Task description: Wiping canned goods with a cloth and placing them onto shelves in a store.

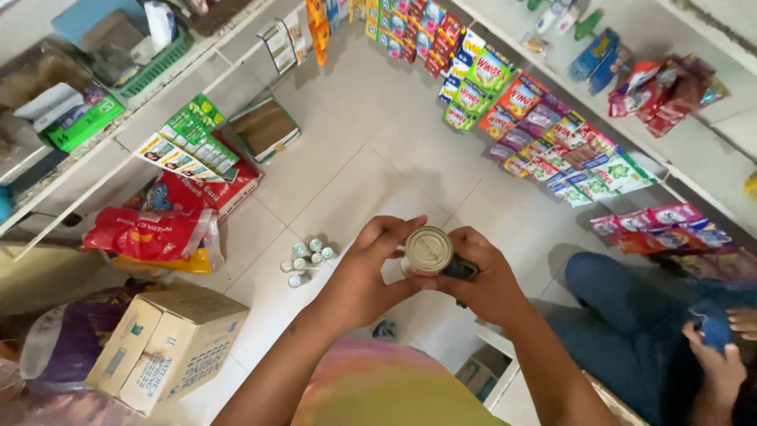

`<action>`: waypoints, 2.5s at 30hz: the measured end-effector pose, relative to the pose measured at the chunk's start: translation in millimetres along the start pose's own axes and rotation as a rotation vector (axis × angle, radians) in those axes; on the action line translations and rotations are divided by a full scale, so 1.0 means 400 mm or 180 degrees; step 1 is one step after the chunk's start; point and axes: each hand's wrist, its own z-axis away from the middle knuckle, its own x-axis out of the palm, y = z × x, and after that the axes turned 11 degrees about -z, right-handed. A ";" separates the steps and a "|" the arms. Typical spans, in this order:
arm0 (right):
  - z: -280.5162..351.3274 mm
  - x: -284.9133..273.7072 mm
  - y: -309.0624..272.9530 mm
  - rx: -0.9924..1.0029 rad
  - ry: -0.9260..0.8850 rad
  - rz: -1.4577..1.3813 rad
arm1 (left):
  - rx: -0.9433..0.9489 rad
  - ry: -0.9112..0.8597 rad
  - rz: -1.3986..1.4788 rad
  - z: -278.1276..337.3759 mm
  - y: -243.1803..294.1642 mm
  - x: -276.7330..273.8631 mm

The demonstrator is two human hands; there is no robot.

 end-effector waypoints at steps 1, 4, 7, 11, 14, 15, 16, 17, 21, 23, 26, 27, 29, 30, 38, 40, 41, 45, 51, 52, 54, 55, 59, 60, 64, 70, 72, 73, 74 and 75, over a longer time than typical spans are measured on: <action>-0.019 -0.023 0.020 -0.0051 -0.0015 0.0024 | 0.0030 0.0047 -0.0017 -0.017 0.000 -0.003; -0.089 -0.050 0.060 -0.1847 -0.0433 0.0310 | 0.0185 0.0137 0.0058 -0.049 -0.030 -0.017; -0.181 -0.052 0.025 -0.2022 -0.0556 0.0158 | -0.0118 0.0152 0.0181 -0.114 -0.086 -0.026; -0.335 -0.068 -0.044 -0.0294 -0.0405 0.0222 | -0.0205 0.0338 0.0349 -0.242 -0.187 -0.048; -0.475 -0.077 -0.100 -0.0112 -0.0562 0.0279 | -0.0411 0.0261 0.0434 -0.365 -0.261 -0.095; -0.527 -0.083 -0.125 -0.0063 -0.0587 0.0310 | -0.0469 0.0246 0.0425 -0.414 -0.282 -0.115; -0.569 -0.085 -0.167 -0.0040 -0.0582 0.0306 | -0.0482 0.0230 0.0437 -0.459 -0.293 -0.132; -0.608 -0.088 -0.211 0.0108 -0.0496 0.0450 | -0.0411 0.0354 0.0467 -0.503 -0.301 -0.148; -0.816 -0.174 -0.231 -0.1014 -0.0364 0.0845 | -0.0488 0.0442 0.0427 -0.733 -0.318 -0.222; -0.900 -0.212 -0.260 -0.0923 -0.0200 0.0840 | -0.0396 0.0453 0.0397 -0.845 -0.341 -0.235; -1.031 -0.287 -0.269 -0.0810 -0.0013 0.0825 | -0.0310 0.0390 0.0421 -1.010 -0.368 -0.256; -1.080 -0.315 -0.266 -0.0813 0.0027 0.0828 | -0.0286 0.0320 0.0469 -1.067 -0.377 -0.266; -1.189 -0.370 -0.304 -0.1019 0.0053 0.0826 | -0.0188 0.0328 0.0436 -1.192 -0.384 -0.299; -1.238 -0.404 -0.314 -0.1186 0.0011 0.0870 | -0.0142 0.0386 0.0456 -1.244 -0.390 -0.298; -1.585 -0.601 -0.553 -0.1860 -0.0392 0.0600 | 0.0316 0.1149 0.0417 -1.635 -0.377 -0.401; -1.660 -0.622 -0.609 -0.1836 -0.0536 0.0445 | 0.0352 0.1243 0.0321 -1.704 -0.384 -0.437; -1.695 -0.624 -0.636 -0.1684 -0.0471 0.0466 | 0.0375 0.1241 0.0508 -1.733 -0.392 -0.457; -1.820 -0.629 -0.715 -0.1107 -0.0240 0.0056 | 0.0677 0.1249 0.0289 -1.858 -0.415 -0.560; -1.963 -0.572 -0.890 -0.1866 0.0618 0.0877 | 0.1268 0.1022 -0.0040 -2.043 -0.397 -0.779; -1.981 -0.561 -0.943 -0.1874 0.0710 0.0868 | 0.1332 0.0956 -0.0033 -2.089 -0.400 -0.810; -2.013 -0.537 -1.044 -0.1813 0.1194 0.1568 | 0.1414 0.1070 -0.0061 -2.174 -0.407 -0.865; -2.034 -0.539 -1.066 -0.1801 0.1282 0.1553 | 0.1468 0.1000 -0.0053 -2.210 -0.400 -0.890; -2.134 -0.557 -1.173 -0.2069 0.1578 0.1591 | 0.1890 0.0976 0.0068 -2.375 -0.394 -0.961; -2.157 -0.570 -1.198 -0.2252 0.1644 0.1688 | 0.2001 0.1106 0.0180 -2.424 -0.396 -0.960; -2.288 -0.602 -1.278 -0.2037 0.2025 0.1900 | 0.2169 0.1305 -0.0013 -2.579 -0.408 -0.969; -2.453 -0.669 -1.275 -0.1695 0.2166 0.1745 | 0.2245 0.1805 -0.0497 -2.715 -0.448 -0.932; -2.482 -0.675 -1.272 -0.1535 0.2216 0.1678 | 0.2525 0.2093 -0.0904 -2.750 -0.474 -0.922; -2.493 -0.684 -1.269 -0.1554 0.2245 0.1685 | 0.2558 0.2098 -0.0893 -2.759 -0.475 -0.923; -2.504 -0.692 -1.259 -0.1594 0.2239 0.1766 | 0.2480 0.1992 -0.0878 -2.764 -0.480 -0.921; -2.514 -0.700 -1.248 -0.1633 0.2232 0.1847 | 0.2402 0.1886 -0.0863 -2.770 -0.486 -0.918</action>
